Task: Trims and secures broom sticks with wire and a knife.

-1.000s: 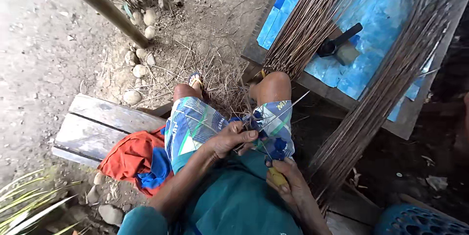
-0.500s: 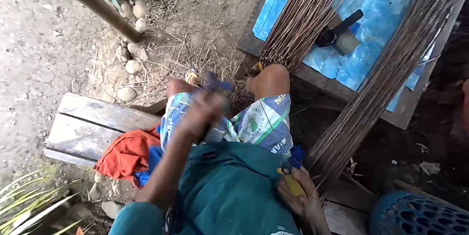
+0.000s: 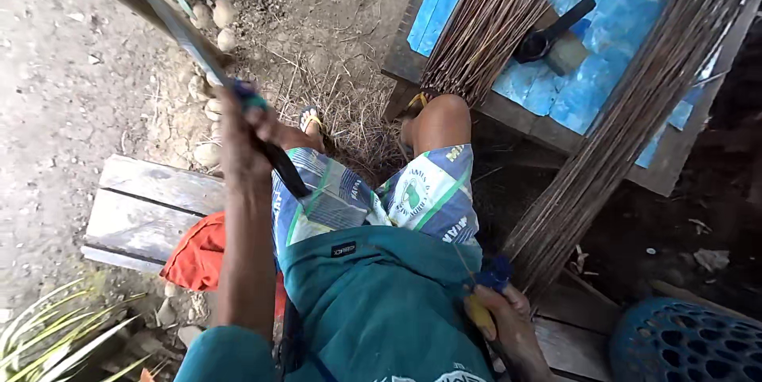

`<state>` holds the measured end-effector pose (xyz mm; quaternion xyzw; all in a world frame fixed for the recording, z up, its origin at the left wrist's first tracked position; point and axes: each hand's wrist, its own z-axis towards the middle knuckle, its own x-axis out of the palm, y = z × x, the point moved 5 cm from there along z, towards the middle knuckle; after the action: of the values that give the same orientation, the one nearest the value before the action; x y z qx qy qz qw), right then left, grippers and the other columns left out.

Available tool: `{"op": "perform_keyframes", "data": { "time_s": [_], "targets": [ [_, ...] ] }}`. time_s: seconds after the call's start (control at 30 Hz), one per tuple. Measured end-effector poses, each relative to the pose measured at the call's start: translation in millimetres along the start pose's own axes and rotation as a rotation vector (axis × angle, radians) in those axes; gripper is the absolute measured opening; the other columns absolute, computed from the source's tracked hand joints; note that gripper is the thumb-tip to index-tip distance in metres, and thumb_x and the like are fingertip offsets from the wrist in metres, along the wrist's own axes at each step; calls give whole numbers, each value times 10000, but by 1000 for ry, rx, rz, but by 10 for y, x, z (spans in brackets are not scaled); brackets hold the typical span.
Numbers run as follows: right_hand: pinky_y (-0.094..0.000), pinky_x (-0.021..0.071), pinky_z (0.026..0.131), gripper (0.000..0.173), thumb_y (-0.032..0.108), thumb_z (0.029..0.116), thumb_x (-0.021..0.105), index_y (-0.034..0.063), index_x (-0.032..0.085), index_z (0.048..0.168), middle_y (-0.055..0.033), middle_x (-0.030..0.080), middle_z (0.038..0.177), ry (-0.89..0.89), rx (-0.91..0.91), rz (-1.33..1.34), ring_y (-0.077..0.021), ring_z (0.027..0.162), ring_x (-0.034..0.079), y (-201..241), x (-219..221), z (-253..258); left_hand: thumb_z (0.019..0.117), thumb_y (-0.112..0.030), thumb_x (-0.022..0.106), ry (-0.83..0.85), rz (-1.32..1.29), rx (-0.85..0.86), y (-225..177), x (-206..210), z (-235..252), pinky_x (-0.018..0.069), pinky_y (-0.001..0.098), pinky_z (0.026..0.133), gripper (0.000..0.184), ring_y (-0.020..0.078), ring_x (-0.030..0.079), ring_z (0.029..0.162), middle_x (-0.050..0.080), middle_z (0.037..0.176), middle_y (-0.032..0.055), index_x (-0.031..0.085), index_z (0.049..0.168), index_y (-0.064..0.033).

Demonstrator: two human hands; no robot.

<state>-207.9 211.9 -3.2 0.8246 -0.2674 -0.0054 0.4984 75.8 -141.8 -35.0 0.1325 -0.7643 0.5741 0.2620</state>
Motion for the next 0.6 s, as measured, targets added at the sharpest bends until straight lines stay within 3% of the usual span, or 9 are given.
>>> {"op": "perform_keyframes", "data": {
  "time_s": [0.03,0.1,0.17,0.23,0.3,0.4,0.47,0.53,0.6],
  "targets": [
    [-132,484,448,141,229,999,643,223,771,1058,67,709,734,-4,-74,-48,36,499,564,59,67,80,1083,-457,382,55,100,-115,173,165,-180,473,166,482,303,-11,513,475,539,571,-123,596,1039,-247],
    [-122,500,459,159,195,1019,615,226,752,1094,86,725,807,49,-172,-150,47,528,581,201,239,230,903,-401,689,290,229,-373,648,662,-755,464,181,475,180,-5,527,486,574,583,-102,656,837,-237],
    [-121,517,481,158,186,1029,607,227,738,1106,105,717,815,167,-244,-227,56,553,595,308,384,342,954,-283,693,708,171,-448,931,1143,-1225,455,130,517,91,-69,528,557,612,688,-153,680,920,-200],
    [-111,532,503,167,171,1032,610,221,725,1141,112,724,851,295,-291,-289,67,583,614,380,443,339,987,-271,670,904,53,-385,953,1263,-1278,444,85,557,62,-118,527,627,630,780,-182,675,995,-210],
    [-109,539,522,146,162,1023,620,209,715,1123,113,712,843,347,-289,-366,74,603,617,401,401,225,910,-376,729,746,6,-343,881,985,-1032,450,108,521,93,-94,537,572,632,707,-176,732,944,-290],
    [-107,527,526,170,166,1011,627,243,732,1122,115,710,811,313,-220,-354,76,591,605,324,163,54,907,-502,715,444,-44,-109,426,410,-416,511,157,503,286,-18,594,542,686,721,-104,726,1106,-298],
    [-108,512,502,179,189,1003,623,273,754,1092,116,717,791,220,-117,-244,75,560,593,228,-43,-59,1053,-504,458,264,-216,116,67,1,-88,481,165,514,347,-5,541,521,607,653,-111,644,1179,-240],
    [-124,486,468,160,244,983,635,259,779,1051,85,705,730,106,6,4,51,518,572,107,-154,-101,1094,-513,149,81,-430,193,-161,-308,113,490,205,499,561,42,530,497,575,619,-75,604,1185,-198],
    [-137,472,450,149,288,950,674,213,784,1019,60,678,658,66,115,342,28,489,566,-5,-113,-46,1109,-473,170,10,-326,109,-125,-260,92,477,174,477,504,14,514,484,562,618,-100,602,1194,-227]
  ]
}}
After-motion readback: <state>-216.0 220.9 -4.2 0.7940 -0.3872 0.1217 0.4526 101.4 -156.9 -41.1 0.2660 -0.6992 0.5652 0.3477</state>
